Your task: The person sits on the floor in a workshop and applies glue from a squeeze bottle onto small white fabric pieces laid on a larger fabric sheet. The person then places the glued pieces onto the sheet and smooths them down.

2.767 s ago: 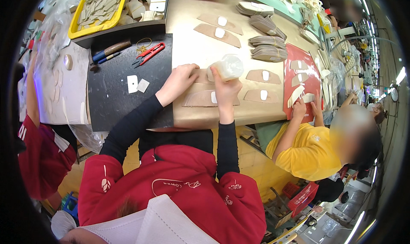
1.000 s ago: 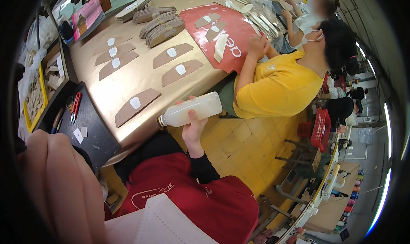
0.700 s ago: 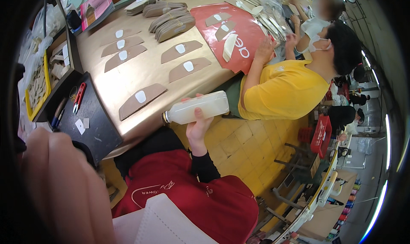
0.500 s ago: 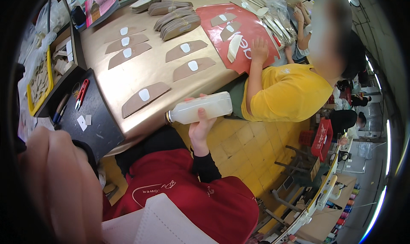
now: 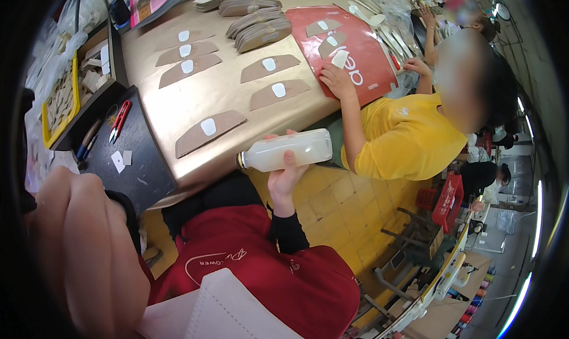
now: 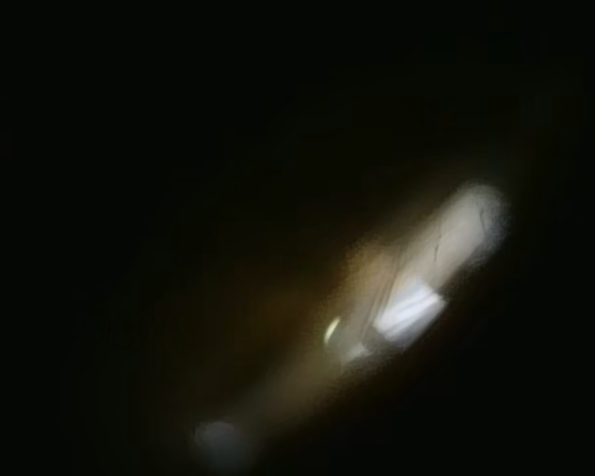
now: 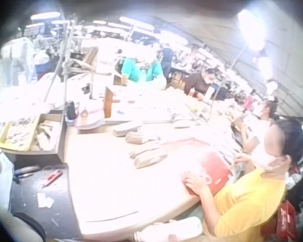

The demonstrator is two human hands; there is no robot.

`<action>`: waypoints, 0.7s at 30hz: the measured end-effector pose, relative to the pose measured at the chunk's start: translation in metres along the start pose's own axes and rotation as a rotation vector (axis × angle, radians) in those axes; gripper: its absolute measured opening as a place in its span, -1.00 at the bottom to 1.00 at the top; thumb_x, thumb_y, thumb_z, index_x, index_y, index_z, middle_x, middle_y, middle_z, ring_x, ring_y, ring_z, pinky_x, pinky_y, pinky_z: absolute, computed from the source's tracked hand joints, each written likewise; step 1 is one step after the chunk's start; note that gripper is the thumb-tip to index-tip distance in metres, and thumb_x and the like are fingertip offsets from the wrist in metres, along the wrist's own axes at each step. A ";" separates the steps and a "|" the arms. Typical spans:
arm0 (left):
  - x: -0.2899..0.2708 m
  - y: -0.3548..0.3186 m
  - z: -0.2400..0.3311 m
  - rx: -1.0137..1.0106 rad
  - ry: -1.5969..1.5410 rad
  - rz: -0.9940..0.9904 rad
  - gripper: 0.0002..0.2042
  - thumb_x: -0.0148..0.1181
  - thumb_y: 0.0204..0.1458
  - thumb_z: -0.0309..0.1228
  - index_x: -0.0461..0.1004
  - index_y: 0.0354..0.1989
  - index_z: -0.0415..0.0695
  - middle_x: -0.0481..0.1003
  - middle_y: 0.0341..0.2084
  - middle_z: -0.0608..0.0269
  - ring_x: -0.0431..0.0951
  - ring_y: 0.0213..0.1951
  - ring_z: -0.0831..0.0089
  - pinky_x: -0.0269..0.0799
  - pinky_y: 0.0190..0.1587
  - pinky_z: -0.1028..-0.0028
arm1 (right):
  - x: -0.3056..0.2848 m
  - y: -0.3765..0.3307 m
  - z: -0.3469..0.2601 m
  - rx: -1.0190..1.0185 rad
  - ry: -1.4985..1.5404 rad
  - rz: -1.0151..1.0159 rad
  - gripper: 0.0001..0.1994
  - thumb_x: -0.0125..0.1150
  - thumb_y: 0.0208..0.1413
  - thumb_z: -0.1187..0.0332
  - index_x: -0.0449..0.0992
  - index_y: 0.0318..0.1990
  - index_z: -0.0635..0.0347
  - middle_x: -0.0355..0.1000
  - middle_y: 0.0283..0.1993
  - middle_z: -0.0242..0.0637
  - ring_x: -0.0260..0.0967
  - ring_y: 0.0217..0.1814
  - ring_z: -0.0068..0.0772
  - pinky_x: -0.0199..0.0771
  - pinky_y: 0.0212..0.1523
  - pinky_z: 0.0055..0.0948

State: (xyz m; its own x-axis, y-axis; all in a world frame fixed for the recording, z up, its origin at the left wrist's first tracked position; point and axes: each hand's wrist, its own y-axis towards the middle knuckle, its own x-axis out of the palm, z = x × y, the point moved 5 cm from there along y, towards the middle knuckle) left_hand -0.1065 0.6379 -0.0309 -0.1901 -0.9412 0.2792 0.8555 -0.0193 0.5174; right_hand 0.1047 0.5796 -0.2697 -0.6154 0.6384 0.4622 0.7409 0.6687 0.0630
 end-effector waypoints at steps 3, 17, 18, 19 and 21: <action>0.000 -0.001 -0.001 -0.005 0.015 0.010 -0.49 -0.06 0.28 0.00 0.53 -0.07 -0.28 0.55 -0.16 0.11 0.57 -0.13 0.33 0.43 0.07 0.36 | -0.001 0.000 -0.001 -0.010 -0.013 0.013 -0.35 0.27 0.15 0.00 0.22 0.18 0.31 0.41 -0.07 0.09 0.47 -0.05 -0.02 0.57 -0.02 -0.06; -0.032 -0.085 0.024 0.168 0.192 0.319 -0.53 0.03 0.25 -0.03 0.56 -0.07 -0.26 0.57 -0.15 0.15 0.57 -0.10 0.35 0.44 0.07 0.37 | 0.002 0.007 -0.006 -0.031 -0.014 0.013 -0.31 0.26 0.13 -0.05 0.22 0.21 0.30 0.45 -0.09 0.14 0.46 -0.04 -0.02 0.54 -0.03 -0.11; -0.043 -0.101 0.024 0.232 0.192 0.420 -0.53 0.03 0.25 -0.03 0.56 -0.07 -0.26 0.57 -0.14 0.15 0.57 -0.09 0.35 0.44 0.07 0.37 | 0.000 0.008 -0.007 -0.032 -0.024 0.031 -0.31 0.25 0.14 -0.06 0.22 0.21 0.30 0.45 -0.08 0.14 0.46 -0.04 -0.02 0.53 -0.01 -0.11; -0.058 -0.116 0.016 0.262 0.195 0.547 -0.53 0.04 0.25 -0.03 0.56 -0.07 -0.26 0.57 -0.14 0.15 0.57 -0.09 0.36 0.44 0.08 0.37 | -0.001 0.009 -0.008 -0.036 -0.029 0.043 -0.31 0.25 0.14 -0.06 0.23 0.21 0.30 0.45 -0.08 0.15 0.46 -0.04 -0.03 0.53 0.00 -0.12; -0.092 -0.141 -0.020 0.203 0.199 0.817 -0.53 0.05 0.24 -0.03 0.57 -0.07 -0.26 0.57 -0.14 0.16 0.57 -0.09 0.36 0.44 0.08 0.37 | -0.003 0.012 -0.010 -0.045 -0.036 0.068 -0.32 0.23 0.15 -0.06 0.24 0.22 0.29 0.45 -0.07 0.14 0.46 -0.03 -0.06 0.50 0.03 -0.15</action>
State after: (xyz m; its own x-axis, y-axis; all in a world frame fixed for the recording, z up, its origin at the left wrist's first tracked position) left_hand -0.1999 0.7210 -0.1454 0.5511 -0.6761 0.4891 0.5814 0.7315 0.3561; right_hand 0.1181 0.5823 -0.2617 -0.5718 0.6956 0.4349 0.7922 0.6059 0.0725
